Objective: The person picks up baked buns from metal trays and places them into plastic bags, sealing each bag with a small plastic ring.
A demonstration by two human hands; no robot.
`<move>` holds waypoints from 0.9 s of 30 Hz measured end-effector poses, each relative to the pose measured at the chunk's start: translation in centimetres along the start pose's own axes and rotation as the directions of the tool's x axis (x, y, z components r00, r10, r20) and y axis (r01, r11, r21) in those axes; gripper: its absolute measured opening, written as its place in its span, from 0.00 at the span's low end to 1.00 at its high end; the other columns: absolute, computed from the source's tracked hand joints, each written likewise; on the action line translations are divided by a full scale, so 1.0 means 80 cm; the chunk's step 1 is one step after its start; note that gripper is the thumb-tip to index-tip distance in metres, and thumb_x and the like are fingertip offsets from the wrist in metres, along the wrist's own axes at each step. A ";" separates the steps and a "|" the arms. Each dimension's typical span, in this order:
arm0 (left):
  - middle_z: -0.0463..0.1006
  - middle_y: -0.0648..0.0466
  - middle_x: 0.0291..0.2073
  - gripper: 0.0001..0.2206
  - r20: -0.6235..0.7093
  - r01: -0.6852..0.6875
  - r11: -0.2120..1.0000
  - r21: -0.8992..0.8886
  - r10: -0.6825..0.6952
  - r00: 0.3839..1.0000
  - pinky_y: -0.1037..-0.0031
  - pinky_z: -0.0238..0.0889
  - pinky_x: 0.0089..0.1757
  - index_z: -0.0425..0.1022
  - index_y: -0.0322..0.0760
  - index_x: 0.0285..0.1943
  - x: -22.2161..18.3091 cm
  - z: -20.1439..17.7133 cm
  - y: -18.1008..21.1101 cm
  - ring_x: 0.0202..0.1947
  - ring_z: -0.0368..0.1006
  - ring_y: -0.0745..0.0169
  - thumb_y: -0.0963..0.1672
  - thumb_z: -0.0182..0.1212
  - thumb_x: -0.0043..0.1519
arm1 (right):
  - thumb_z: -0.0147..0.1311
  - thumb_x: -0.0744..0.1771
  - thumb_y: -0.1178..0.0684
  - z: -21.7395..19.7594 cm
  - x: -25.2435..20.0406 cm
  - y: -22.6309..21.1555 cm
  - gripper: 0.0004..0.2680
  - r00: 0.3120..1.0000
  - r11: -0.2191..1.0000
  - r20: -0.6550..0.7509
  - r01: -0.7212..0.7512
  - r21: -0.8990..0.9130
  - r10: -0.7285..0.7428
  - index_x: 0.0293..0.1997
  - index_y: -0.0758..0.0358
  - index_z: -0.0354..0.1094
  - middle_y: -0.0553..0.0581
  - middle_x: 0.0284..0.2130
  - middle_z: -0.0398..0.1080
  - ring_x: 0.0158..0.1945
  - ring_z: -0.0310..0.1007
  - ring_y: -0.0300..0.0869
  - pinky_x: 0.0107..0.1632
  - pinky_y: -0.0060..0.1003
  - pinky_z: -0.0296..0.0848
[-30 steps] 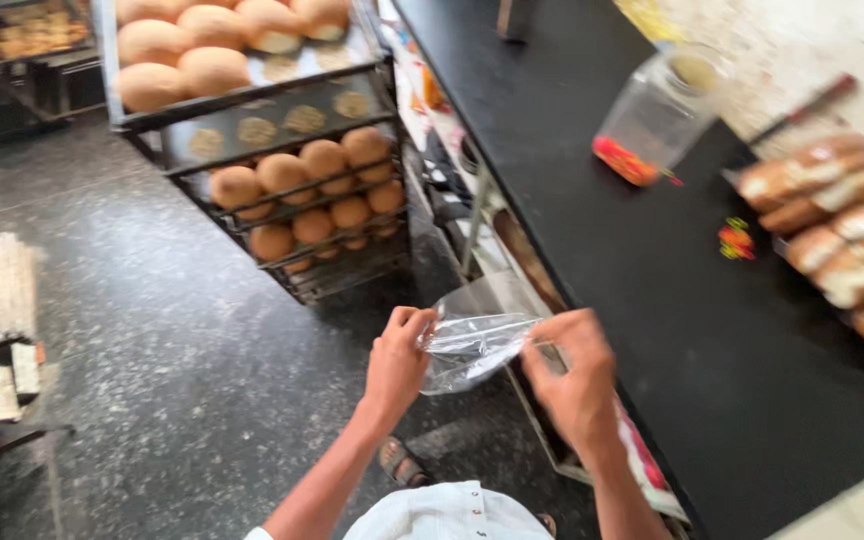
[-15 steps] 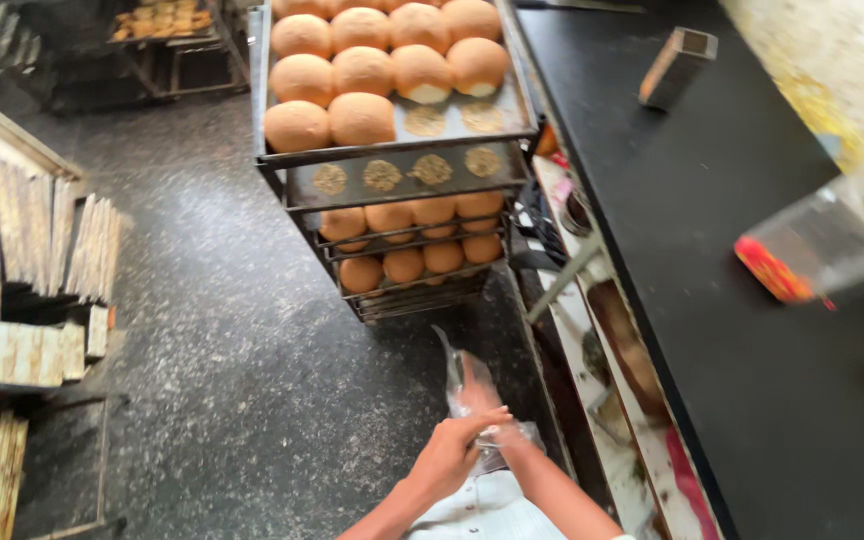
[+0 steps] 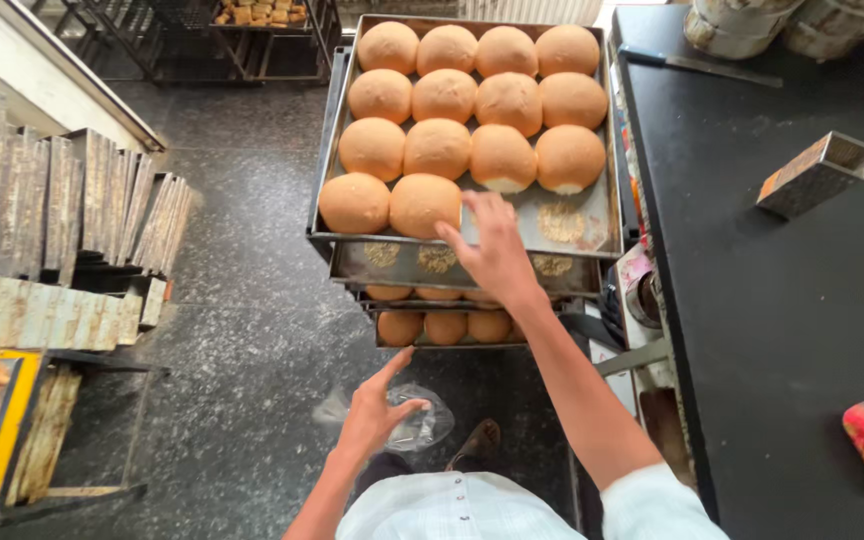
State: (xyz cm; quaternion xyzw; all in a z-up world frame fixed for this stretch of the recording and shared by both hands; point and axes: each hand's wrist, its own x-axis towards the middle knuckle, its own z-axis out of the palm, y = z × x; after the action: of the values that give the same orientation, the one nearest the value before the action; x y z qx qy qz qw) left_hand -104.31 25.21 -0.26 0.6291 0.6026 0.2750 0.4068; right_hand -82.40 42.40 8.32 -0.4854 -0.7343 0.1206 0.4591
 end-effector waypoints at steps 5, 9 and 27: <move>0.81 0.48 0.56 0.30 -0.073 0.046 0.905 -0.422 -0.084 0.994 0.69 0.66 0.53 0.66 0.36 0.68 0.085 -0.008 0.012 0.56 0.75 0.61 0.46 0.70 0.56 | 0.51 0.68 0.32 0.088 0.076 0.070 0.24 0.926 0.921 0.196 -0.260 -0.289 0.323 0.47 0.72 0.68 0.74 0.49 0.68 0.53 0.65 0.67 0.57 0.57 0.64; 0.85 0.53 0.44 0.25 0.015 0.197 0.713 -0.673 -0.253 0.967 0.74 0.50 0.23 0.73 0.30 0.60 0.164 -0.027 -0.005 0.19 0.56 0.69 0.53 0.56 0.65 | 0.50 0.68 0.29 0.111 0.080 0.080 0.26 0.867 0.865 0.158 -0.420 -0.274 0.472 0.46 0.73 0.68 0.75 0.45 0.70 0.54 0.68 0.66 0.58 0.57 0.66; 0.88 0.56 0.39 0.30 0.448 0.334 0.716 -0.613 -0.033 0.893 0.85 0.47 0.21 0.77 0.33 0.59 0.221 -0.113 0.009 0.17 0.56 0.83 0.60 0.52 0.63 | 0.72 0.58 0.47 0.051 0.084 -0.076 0.28 0.848 0.863 0.174 -0.504 -0.024 0.500 0.57 0.59 0.52 0.63 0.47 0.74 0.53 0.78 0.54 0.54 0.45 0.74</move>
State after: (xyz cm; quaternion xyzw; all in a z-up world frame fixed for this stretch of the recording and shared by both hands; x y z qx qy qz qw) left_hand -109.36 44.22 2.48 0.4159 0.4237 0.2953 0.7485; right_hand -90.02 46.03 13.60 -0.6425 -0.6180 0.2867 0.3509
